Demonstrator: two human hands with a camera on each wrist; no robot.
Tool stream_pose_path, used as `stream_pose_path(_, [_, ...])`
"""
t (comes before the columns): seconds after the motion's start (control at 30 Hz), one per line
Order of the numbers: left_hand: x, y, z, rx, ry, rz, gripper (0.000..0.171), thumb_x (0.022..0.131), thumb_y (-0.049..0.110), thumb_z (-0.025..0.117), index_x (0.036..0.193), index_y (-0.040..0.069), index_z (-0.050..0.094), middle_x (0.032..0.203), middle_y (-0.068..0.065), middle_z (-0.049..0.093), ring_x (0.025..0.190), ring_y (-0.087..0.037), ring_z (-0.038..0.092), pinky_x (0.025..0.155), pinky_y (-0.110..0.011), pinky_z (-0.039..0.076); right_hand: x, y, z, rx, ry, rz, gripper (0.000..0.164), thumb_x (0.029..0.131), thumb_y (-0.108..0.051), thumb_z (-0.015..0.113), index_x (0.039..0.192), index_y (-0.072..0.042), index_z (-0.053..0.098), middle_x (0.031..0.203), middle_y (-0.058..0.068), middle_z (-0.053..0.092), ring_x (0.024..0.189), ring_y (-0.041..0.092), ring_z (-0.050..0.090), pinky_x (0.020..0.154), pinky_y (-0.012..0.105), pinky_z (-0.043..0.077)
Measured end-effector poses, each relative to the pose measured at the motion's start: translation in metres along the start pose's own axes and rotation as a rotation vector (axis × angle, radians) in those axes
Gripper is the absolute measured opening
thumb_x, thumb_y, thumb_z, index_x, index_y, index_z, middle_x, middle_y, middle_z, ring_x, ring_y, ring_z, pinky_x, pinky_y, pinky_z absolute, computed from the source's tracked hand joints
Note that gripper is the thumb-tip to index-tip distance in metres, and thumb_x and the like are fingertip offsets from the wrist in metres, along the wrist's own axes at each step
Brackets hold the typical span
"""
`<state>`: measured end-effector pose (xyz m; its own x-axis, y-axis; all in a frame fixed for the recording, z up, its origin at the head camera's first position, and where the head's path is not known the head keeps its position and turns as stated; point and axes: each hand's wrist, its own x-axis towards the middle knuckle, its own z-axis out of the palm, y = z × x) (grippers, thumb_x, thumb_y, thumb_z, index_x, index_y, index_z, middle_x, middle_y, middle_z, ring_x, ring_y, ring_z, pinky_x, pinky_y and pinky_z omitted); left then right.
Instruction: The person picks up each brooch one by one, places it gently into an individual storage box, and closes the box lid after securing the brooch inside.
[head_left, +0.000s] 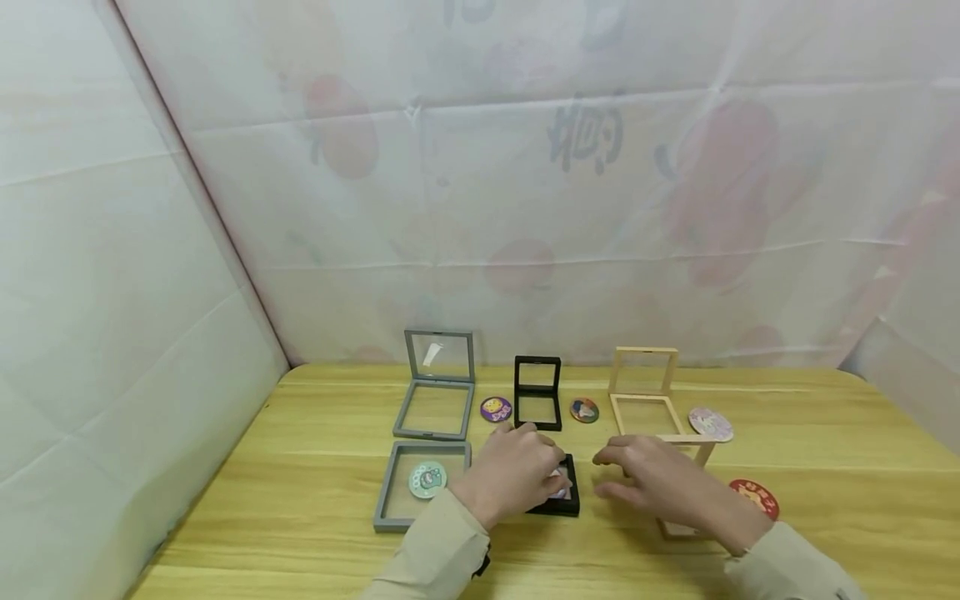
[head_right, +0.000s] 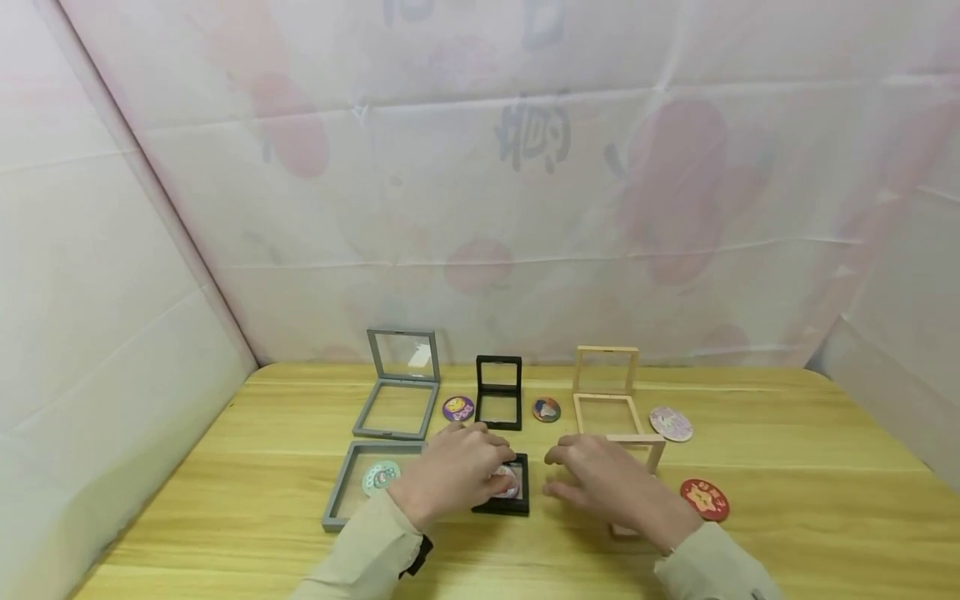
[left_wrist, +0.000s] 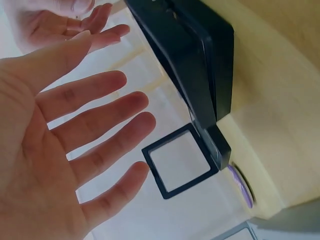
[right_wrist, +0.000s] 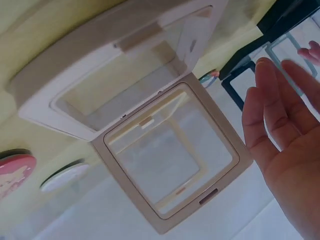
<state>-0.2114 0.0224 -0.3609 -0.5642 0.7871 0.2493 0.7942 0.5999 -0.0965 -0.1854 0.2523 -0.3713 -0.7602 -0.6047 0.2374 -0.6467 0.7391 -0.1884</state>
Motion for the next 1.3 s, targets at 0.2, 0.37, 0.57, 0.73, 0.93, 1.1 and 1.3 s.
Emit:
stream_pose_path(0.2, [0.003,0.008,0.004,0.025,-0.011,0.012,0.021,0.091,0.045,0.076,0.08,0.027,0.074,0.083,0.016,0.071,0.075,-0.005,0.06,0.069,-0.028,0.05,-0.005,0.002,-0.002,0.024,0.007,0.017,0.015,0.09,-0.02,0.079,0.098,-0.008,0.077,0.095,0.0,0.072,0.082,0.015,0.069,0.067,0.031,0.057])
stream_pose_path(0.37, [0.003,0.008,0.006,0.027,-0.003,0.02,0.019,0.092,0.043,0.076,0.085,0.025,0.078,0.086,0.014,0.073,0.077,-0.007,0.063,0.072,-0.031,0.053,-0.01,0.002,-0.004,0.06,-0.003,0.032,0.013,0.09,-0.019,0.078,0.098,-0.009,0.077,0.094,0.0,0.073,0.077,0.007,0.065,0.064,0.028,0.055])
stream_pose_path(0.57, [0.004,0.008,0.005,0.019,0.019,0.028,0.015,0.092,0.04,0.076,0.088,0.025,0.08,0.085,0.014,0.073,0.075,-0.006,0.062,0.065,-0.026,0.048,-0.02,0.007,-0.005,0.101,-0.004,0.025,0.011,0.09,-0.016,0.078,0.097,-0.007,0.076,0.091,0.001,0.072,0.068,-0.005,0.053,0.056,0.022,0.049])
stream_pose_path(0.73, [0.006,0.008,0.006,0.005,0.013,0.029,0.016,0.092,0.04,0.076,0.088,0.025,0.079,0.083,0.014,0.073,0.072,-0.005,0.061,0.063,-0.024,0.044,-0.027,0.014,-0.007,0.085,0.013,0.006,0.011,0.089,-0.016,0.079,0.096,-0.008,0.076,0.09,-0.002,0.071,0.07,-0.004,0.052,0.057,0.022,0.048])
stream_pose_path(0.93, [0.008,0.011,0.007,0.013,0.014,0.032,0.019,0.093,0.04,0.075,0.082,0.026,0.077,0.075,0.017,0.069,0.067,-0.003,0.057,0.062,-0.023,0.042,-0.034,0.02,-0.008,0.07,0.041,-0.012,0.01,0.087,-0.014,0.081,0.094,-0.009,0.075,0.088,-0.004,0.069,0.071,-0.005,0.051,0.055,0.021,0.047])
stream_pose_path(1.1, [0.01,0.013,0.006,0.01,0.012,0.036,0.025,0.093,0.04,0.075,0.073,0.026,0.071,0.067,0.017,0.063,0.058,-0.002,0.048,0.056,-0.021,0.031,-0.041,0.024,-0.01,0.074,0.061,0.012,0.008,0.086,-0.012,0.081,0.091,-0.01,0.075,0.085,-0.011,0.066,0.071,-0.006,0.05,0.055,0.021,0.048])
stream_pose_path(1.3, [0.014,0.016,0.006,0.008,0.016,0.044,0.027,0.093,0.041,0.075,0.072,0.025,0.07,0.066,0.016,0.063,0.057,-0.003,0.044,0.055,-0.021,0.029,-0.051,0.032,-0.012,0.065,0.136,-0.013,0.01,0.082,-0.007,0.082,0.089,-0.01,0.076,0.081,-0.018,0.064,0.067,-0.009,0.047,0.052,0.019,0.043])
